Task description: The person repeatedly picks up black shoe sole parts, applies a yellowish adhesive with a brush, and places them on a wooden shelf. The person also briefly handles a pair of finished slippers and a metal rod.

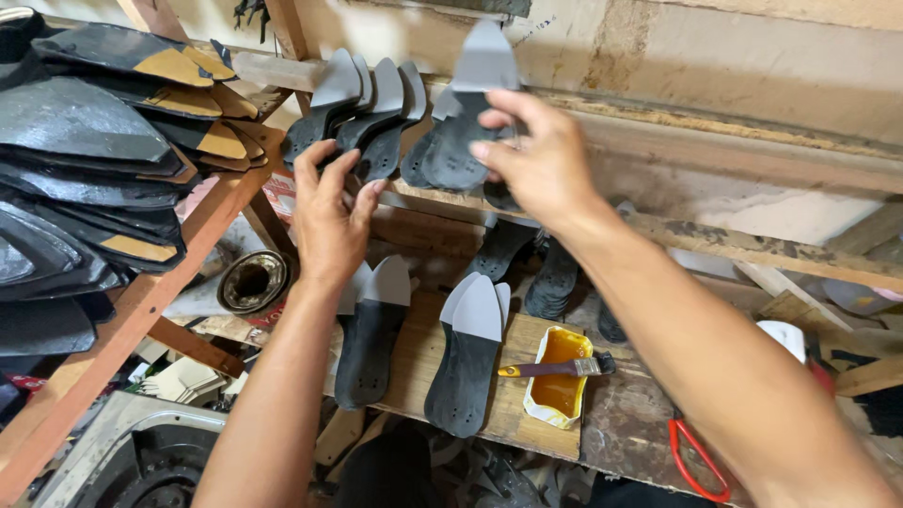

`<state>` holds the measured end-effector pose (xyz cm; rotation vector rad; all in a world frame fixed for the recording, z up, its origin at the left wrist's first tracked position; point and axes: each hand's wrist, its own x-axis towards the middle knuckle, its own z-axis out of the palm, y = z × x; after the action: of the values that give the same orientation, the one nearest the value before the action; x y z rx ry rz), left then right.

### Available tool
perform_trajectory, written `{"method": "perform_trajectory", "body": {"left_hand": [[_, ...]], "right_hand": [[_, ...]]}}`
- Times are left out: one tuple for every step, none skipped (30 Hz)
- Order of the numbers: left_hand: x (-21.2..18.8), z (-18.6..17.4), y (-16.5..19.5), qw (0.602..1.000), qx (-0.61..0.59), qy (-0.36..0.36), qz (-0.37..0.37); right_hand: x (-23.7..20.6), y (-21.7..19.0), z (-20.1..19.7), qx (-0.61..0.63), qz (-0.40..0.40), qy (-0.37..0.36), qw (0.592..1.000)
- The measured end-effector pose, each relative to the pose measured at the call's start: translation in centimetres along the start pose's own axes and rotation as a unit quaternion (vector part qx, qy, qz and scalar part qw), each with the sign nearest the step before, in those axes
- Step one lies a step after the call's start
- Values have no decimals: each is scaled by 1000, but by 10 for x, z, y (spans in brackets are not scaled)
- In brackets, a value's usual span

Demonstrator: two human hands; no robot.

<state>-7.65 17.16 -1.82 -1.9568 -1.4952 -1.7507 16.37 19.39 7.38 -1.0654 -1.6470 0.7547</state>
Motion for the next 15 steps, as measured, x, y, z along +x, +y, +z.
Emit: {"method": "perform_trajectory", "body": {"left_hand": [[-1, 2, 0, 999, 8, 20, 40], [-3, 2, 0, 1000, 7, 14, 24], [-6, 2, 1, 1000, 6, 7, 9], [-10, 1, 2, 1000, 4, 1, -6], [-14, -3, 3, 1000, 13, 3, 16], [-20, -9, 4, 999, 20, 5, 39], [-27, -15, 6, 998, 26, 9, 61], [-36, -21, 9, 999, -4, 6, 31], [-48, -28, 12, 999, -34, 1, 1], [-59, -33, 17, 997, -65, -3, -30], [-69, -36, 22, 996, -77, -14, -46], [-81, -38, 29, 994, -88, -25, -63], [-92, -39, 36, 991, -98, -37, -81], [-102, -39, 44, 993, -87, -43, -65], [-113, -37, 54, 995, -77, -49, -49]], "right_hand": [[12, 0, 13, 3, -7, -8, 1000], [23, 1, 23, 6, -12, -16, 1000], [28, 3, 29, 9, -17, -24, 1000], [29, 8, 29, -62, -78, -10, 995], [29, 11, 25, -132, -138, 4, 982], [28, 15, 18, -203, -197, 19, 959], [24, 19, 9, -222, -170, 22, 960], [18, 23, -2, -243, -142, 24, 959], [10, 27, -13, -263, -113, 26, 958], [4, 31, -22, -289, -82, 20, 954], [-2, 33, -30, -314, -51, 16, 948], [-5, 35, -35, -338, -20, 12, 941], [-6, 36, -33, -314, -21, 4, 949], [-4, 36, -28, -290, -21, -3, 957], [-3, 36, -25, -265, -21, -10, 964]]}}
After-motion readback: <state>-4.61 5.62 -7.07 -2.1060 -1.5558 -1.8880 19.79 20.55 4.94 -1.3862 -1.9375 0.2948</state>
